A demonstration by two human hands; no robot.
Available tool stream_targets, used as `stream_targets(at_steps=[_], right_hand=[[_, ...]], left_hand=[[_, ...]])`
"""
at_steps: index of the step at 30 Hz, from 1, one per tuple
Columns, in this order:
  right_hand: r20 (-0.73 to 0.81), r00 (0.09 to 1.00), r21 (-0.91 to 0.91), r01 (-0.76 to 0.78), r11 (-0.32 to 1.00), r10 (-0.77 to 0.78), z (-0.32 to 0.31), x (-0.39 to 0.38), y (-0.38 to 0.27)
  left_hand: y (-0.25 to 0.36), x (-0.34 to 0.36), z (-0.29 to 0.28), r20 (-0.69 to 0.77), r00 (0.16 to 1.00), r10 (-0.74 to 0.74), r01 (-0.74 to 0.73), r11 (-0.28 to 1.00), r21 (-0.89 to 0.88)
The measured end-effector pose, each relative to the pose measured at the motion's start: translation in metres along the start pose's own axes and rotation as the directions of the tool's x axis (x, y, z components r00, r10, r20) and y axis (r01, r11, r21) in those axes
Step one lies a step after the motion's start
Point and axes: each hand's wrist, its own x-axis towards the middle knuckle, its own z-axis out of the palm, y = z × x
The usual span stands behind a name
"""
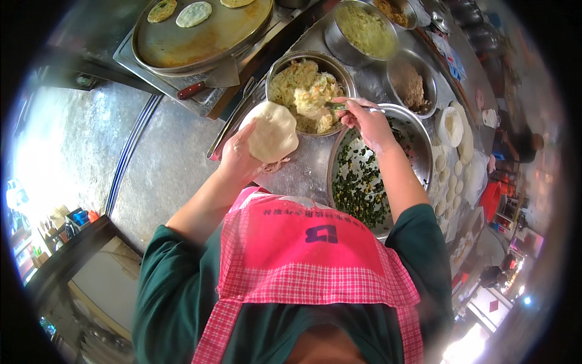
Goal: The person prepares savory pancakes by rolling dough, filling it with various ingredients, and cooking them on a griddle. They use a rolling pin to flatten dough, a spoon to add fillings, and tongs to flip the pancakes.
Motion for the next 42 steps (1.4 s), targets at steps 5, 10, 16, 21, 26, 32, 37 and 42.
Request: stream_targets(at_steps=[5,10,16,21,26,32,37,42], right_hand=[[-0.142,0.887,-0.247,0.397,0.884,-0.439,0.034,-0.042,0.001],[0.333,0.582,-0.825,0.561,0.069,-0.742,0.072,-0.049,0.032],[0.309,0.518,-0.753,0.645,0.127,-0.797,0.047,-0.041,0.032],[0.047,0.607,-0.842,0.451,0.295,-0.793,0.024,0.023,0.006],[0.165,0.626,-0.906,0.402,0.133,-0.762,0.050,0.063,0.002],[0.275,0.650,-0.773,0.588,0.240,-0.708,0.068,0.038,0.015],[0.201,0.690,-0.722,0.584,0.370,-0.696,0.079,0.044,0.019],[0.231,0.709,-0.694,0.600,0.397,-0.667,0.083,0.022,0.033]], left_hand=[[-0.016,0.041,0.030,-0.149,0.989,0.016,-0.025,0.998,-0.059],[-0.031,0.062,0.055,-0.137,0.990,0.020,-0.040,0.988,-0.147],[-0.031,0.055,0.055,-0.161,0.983,0.090,-0.104,0.991,-0.079],[-0.009,0.030,0.021,-0.053,0.998,-0.012,0.010,0.999,-0.040],[-0.005,0.007,-0.011,-0.080,0.991,-0.105,0.099,0.993,-0.069],[-0.006,0.010,-0.022,-0.053,0.989,-0.137,0.131,0.986,-0.105],[-0.005,0.008,-0.023,-0.040,0.982,-0.184,0.176,0.971,-0.159],[-0.006,0.008,-0.022,-0.048,0.986,-0.161,0.153,0.977,-0.146]])
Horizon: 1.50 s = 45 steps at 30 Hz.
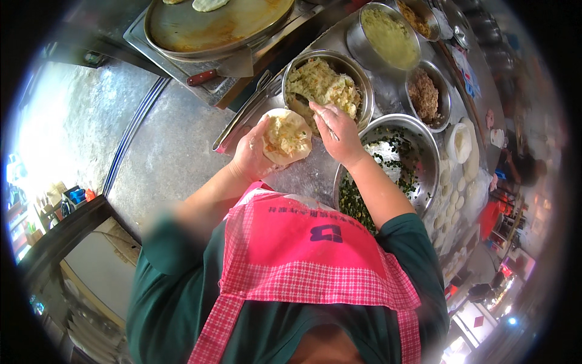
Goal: The person prepares savory pancakes by rolling dough, filling it with various ingredients, and cooking them on a griddle. They use a rolling pin to flatten dough, a spoon to add fillings, and tongs to flip the pancakes.
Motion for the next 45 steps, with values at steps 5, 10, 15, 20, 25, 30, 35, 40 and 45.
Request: stream_targets(at_steps=[5,10,15,20,25,30,35,40,45], right_hand=[[0.318,0.826,0.380,-0.560,0.736,0.465,-0.027,-0.014,0.003],[0.407,0.673,0.637,-0.694,0.335,0.618,-0.064,-0.005,0.013],[0.234,0.755,0.770,-0.528,0.357,0.612,-0.081,-0.019,-0.006],[-0.118,0.989,0.293,-0.046,0.955,0.084,-0.058,-0.034,-0.036],[0.053,0.966,-0.241,0.258,0.936,-0.253,-0.046,-0.042,-0.045],[-0.162,0.978,-0.030,0.126,0.992,-0.129,-0.048,-0.046,-0.020],[-0.059,0.923,0.242,-0.355,0.903,0.379,-0.061,-0.036,0.004],[-0.173,0.984,0.030,-0.045,0.999,0.049,-0.080,-0.020,-0.017],[0.243,0.950,-0.301,0.268,0.915,-0.198,-0.042,0.003,-0.060]], left_hand=[[0.000,0.001,0.000,0.015,1.000,-0.004,0.004,1.000,-0.001],[0.006,-0.006,0.004,0.025,1.000,0.009,-0.009,1.000,0.015],[0.005,0.001,0.023,-0.047,0.993,0.108,-0.109,0.994,-0.012],[-0.013,0.022,0.051,0.122,0.988,0.091,-0.074,0.988,-0.138],[-0.020,0.022,0.062,0.026,0.993,0.112,-0.109,0.989,-0.103],[-0.010,0.020,0.057,0.089,0.993,0.083,-0.066,0.981,-0.185],[0.009,0.015,0.051,0.067,0.995,0.071,-0.064,0.992,-0.108],[0.020,0.010,0.054,0.169,0.986,-0.016,0.042,0.988,-0.149],[0.021,0.017,0.063,0.119,0.992,-0.045,0.049,0.998,-0.029]])
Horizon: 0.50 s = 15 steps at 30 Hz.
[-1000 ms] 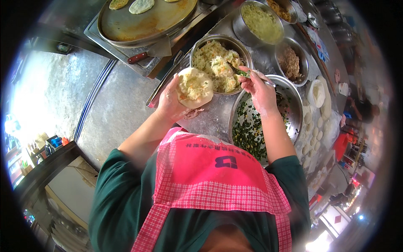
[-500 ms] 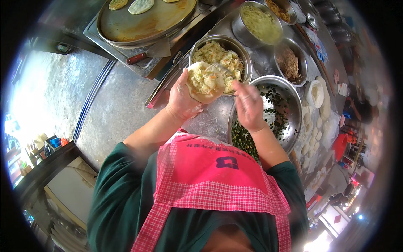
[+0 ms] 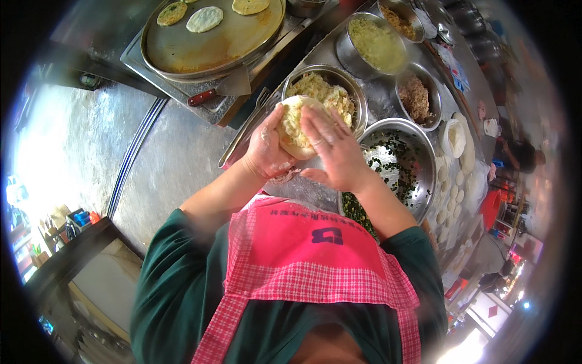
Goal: The person prepares savory pancakes by rolling dough, filling it with various ingredients, and cooking them on a griddle. They use a rolling pin to flatten dough, a spoon to add fillings, and tongs to flip the pancakes.
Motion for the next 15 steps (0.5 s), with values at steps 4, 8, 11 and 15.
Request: stream_targets(at_steps=[4,8,11,15], right_hand=[[-0.110,0.986,0.211,-0.098,0.973,0.123,-0.001,0.019,-0.009],[-0.290,0.592,0.938,0.022,0.345,0.752,0.002,0.029,-0.003],[0.216,0.526,0.822,0.356,-0.444,0.822,0.023,0.039,-0.012],[0.285,0.546,0.883,0.170,-0.438,0.788,0.038,0.051,-0.036]], left_hand=[[0.012,-0.003,0.017,-0.003,1.000,-0.025,0.025,1.000,-0.005],[0.016,-0.004,0.037,0.144,0.985,-0.099,0.101,0.995,-0.002],[0.003,0.005,0.039,0.098,0.992,0.079,-0.101,0.966,0.238],[-0.019,0.008,0.021,0.043,0.906,0.421,-0.392,0.797,0.460]])
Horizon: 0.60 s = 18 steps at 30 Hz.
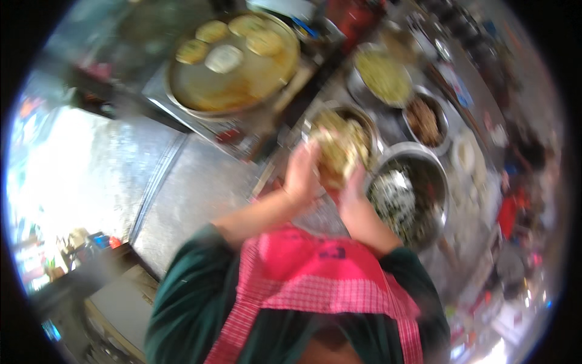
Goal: The person prepares savory pancakes by rolling dough, filling it with various ingredients, and cooking them on a griddle. They use a rolling pin to flatten dough, a spoon to add fillings, and tongs to flip the pancakes.
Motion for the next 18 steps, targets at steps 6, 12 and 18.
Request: stream_targets(at_steps=[6,12,18], right_hand=[[0.332,0.943,0.196,-0.091,0.976,0.021,-0.014,-0.009,-0.025],[0.309,0.950,0.315,-0.148,0.937,0.046,-0.087,-0.050,-0.041],[0.382,0.924,0.345,-0.149,0.927,0.006,-0.104,-0.090,-0.053]], left_hand=[[-0.024,-0.020,0.019,0.126,0.974,0.189,-0.144,0.942,-0.304],[-0.043,-0.048,0.053,0.507,0.811,0.292,-0.582,0.318,0.749],[-0.062,-0.081,0.081,0.753,0.583,0.303,-0.660,-0.364,0.657]])
